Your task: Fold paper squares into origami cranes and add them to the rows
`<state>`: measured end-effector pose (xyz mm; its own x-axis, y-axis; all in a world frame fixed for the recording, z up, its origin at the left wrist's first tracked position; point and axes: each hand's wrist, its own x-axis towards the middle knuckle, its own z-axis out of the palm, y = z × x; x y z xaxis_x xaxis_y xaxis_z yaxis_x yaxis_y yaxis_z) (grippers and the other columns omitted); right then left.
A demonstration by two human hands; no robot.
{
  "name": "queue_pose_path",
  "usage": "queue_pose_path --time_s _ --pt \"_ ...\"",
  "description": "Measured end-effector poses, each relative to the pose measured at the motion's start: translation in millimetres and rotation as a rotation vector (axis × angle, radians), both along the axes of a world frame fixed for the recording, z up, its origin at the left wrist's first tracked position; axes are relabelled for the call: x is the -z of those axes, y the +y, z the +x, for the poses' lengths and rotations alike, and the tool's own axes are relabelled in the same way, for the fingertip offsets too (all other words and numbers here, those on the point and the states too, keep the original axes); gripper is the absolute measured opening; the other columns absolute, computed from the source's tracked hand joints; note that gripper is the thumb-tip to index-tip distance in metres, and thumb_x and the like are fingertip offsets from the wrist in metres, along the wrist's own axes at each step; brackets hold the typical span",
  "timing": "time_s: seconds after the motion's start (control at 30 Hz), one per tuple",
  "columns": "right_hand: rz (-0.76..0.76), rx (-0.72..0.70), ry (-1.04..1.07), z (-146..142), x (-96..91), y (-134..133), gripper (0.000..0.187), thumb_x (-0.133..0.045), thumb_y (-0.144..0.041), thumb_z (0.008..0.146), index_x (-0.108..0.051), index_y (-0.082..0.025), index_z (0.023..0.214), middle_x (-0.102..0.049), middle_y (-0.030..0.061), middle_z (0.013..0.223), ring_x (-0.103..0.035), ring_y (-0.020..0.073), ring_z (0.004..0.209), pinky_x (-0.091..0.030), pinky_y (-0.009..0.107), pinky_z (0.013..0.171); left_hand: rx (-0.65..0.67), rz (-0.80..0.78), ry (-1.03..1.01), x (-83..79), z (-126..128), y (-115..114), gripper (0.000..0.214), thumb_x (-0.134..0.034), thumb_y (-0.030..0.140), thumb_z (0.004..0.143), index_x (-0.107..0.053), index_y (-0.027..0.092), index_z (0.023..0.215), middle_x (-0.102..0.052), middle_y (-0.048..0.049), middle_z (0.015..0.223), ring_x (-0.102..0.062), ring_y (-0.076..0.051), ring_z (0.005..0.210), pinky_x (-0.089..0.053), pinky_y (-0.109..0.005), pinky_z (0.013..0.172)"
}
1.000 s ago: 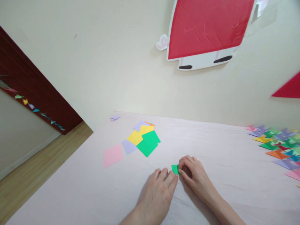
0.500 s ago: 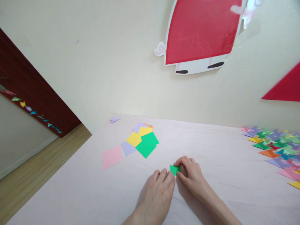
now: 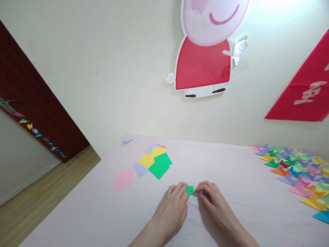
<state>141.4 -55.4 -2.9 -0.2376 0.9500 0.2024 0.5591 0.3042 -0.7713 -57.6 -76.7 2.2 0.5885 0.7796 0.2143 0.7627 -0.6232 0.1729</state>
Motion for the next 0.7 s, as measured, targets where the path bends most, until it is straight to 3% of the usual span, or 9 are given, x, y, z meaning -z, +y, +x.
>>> queue_pose_path --time_s 0.1,0.23,0.43,0.57,0.7 --pt "0.044 -0.045 -0.106 -3 -6.1 -17 0.025 -0.044 -0.018 0.088 -0.069 -0.024 0.091 -0.067 0.0073 0.099 -0.057 0.0238 0.093 -0.046 0.041 0.086 -0.048 -0.074 -0.014 -13.3 8 -4 0.023 -0.053 0.02 0.091 -0.056 0.021 0.115 -0.056 -0.0066 0.128 -0.049 -0.022 0.12 -0.038 -0.039 0.103" --pt "0.107 -0.049 -0.178 -7 -6.7 -24 0.033 -0.045 -0.007 0.083 -0.07 -0.023 0.098 -0.067 0.0083 0.105 -0.056 0.0238 0.097 -0.047 0.041 0.088 -0.115 -0.147 0.005 -22.4 17 -13 0.024 -0.057 0.018 0.088 -0.056 0.021 0.112 -0.058 -0.0057 0.11 -0.052 -0.024 0.103 -0.044 -0.04 0.092" --pt "0.105 -0.089 -0.17 -6 -3.0 -11 0.033 -0.047 -0.008 0.087 -0.069 -0.025 0.104 -0.066 0.0077 0.108 -0.054 0.0239 0.101 -0.046 0.042 0.091 -0.059 -0.173 -0.176 -16.2 10 2 0.024 -0.065 0.018 0.084 -0.055 0.022 0.105 -0.052 -0.0046 0.127 -0.045 -0.023 0.117 -0.038 -0.04 0.1" --pt "0.086 -0.077 -0.151 -5 -5.7 -9 0.026 -0.049 -0.011 0.088 -0.07 -0.024 0.095 -0.066 0.0073 0.102 -0.054 0.0236 0.098 -0.046 0.042 0.088 -0.042 -0.205 -0.199 -11.4 5 12 0.015 -0.064 0.017 0.087 -0.056 0.022 0.097 -0.058 -0.0001 0.107 -0.051 -0.02 0.102 -0.041 -0.034 0.09" --pt "0.05 -0.092 -0.132 -5 -5.2 -15 0.023 -0.05 -0.011 0.087 -0.068 -0.023 0.087 -0.066 0.0069 0.096 -0.054 0.0235 0.094 -0.047 0.041 0.085 -0.086 -0.16 -0.133 -11.0 6 8 0.014 -0.065 0.018 0.087 -0.056 0.021 0.097 -0.057 -0.0016 0.102 -0.05 -0.022 0.096 -0.042 -0.035 0.084"
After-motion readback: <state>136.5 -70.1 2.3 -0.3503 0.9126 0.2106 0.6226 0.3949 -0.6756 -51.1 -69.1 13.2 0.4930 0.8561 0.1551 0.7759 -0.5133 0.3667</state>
